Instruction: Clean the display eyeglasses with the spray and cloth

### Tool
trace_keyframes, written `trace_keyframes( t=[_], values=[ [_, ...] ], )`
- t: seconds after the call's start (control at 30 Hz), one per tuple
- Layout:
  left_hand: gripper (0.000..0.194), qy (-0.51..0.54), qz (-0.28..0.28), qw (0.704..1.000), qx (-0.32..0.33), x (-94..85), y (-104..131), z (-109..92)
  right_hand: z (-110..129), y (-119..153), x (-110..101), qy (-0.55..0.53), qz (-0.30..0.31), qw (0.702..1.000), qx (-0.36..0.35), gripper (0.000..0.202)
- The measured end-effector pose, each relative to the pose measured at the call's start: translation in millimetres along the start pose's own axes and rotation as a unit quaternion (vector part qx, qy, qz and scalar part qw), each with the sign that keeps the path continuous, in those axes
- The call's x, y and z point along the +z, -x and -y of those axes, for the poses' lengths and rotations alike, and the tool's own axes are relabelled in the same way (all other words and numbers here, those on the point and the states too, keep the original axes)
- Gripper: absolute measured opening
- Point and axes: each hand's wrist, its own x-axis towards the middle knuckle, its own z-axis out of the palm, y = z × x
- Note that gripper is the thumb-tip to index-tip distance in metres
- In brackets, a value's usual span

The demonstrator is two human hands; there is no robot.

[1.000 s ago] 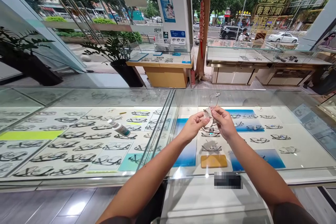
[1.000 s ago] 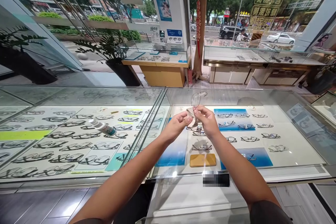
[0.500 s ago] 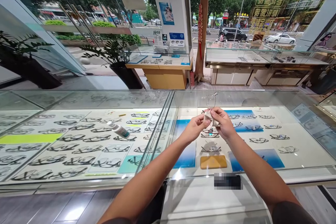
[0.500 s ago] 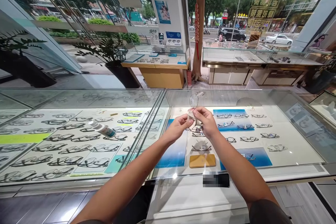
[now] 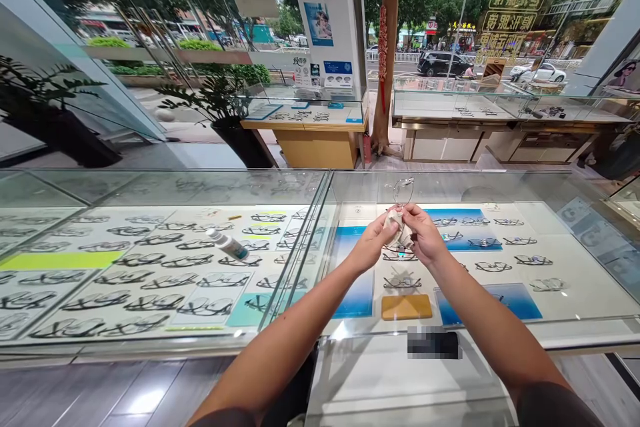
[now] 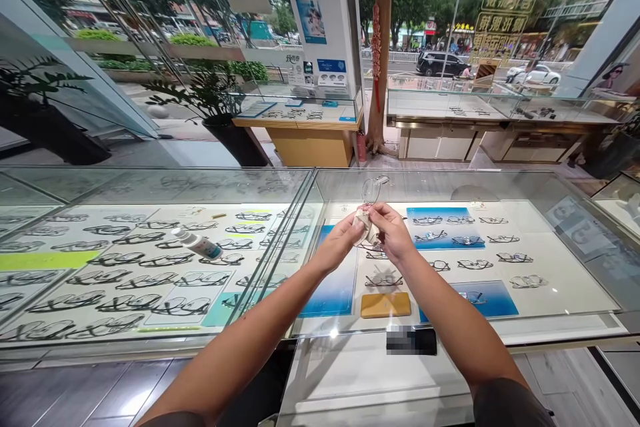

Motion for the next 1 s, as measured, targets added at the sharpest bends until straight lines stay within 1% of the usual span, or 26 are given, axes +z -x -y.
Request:
trace_keyframes(
  t=[0.17,0.3,0.4,0.57,0.7,0.9,1.0],
  values=[
    [0.072,-0.013,-0.018,1.000,0.011,0.2,-2,1,0,2,2,0.023,0.006,1.000,-0.015,0.044],
    [0.074,0.001,-0.001,1.000,-0.003,-3.6,1,0,2,2,4,0.021,-0.007,1.000,-0.003,0.042],
    [0.070,0.003,-0.008,1.000,-0.001,-4.1,3,-3,3,2,5,0.023,-0.012,1.000,0.001,0.043],
    [0.076,0.034,-0.007,0.999,-0.030,0.8,4,-8,2,3,4,0.030,-0.009,1.000,0.001,0.045],
    [0.070,0.005,-0.015,1.000,-0.015,2.8,4,-10,0,2,2,0.034,-0.007,0.999,-0.006,0.042],
    [0.070,0.005,0.027,1.000,-0.003,-4.2,1,-6,1,2,3,0.020,-0.025,0.999,0.012,0.040],
    [0.066,-0.019,0.011,0.999,0.023,-3.8,2,-4,0,4,5,0.013,-0.036,0.999,0.010,0.040]
  ],
)
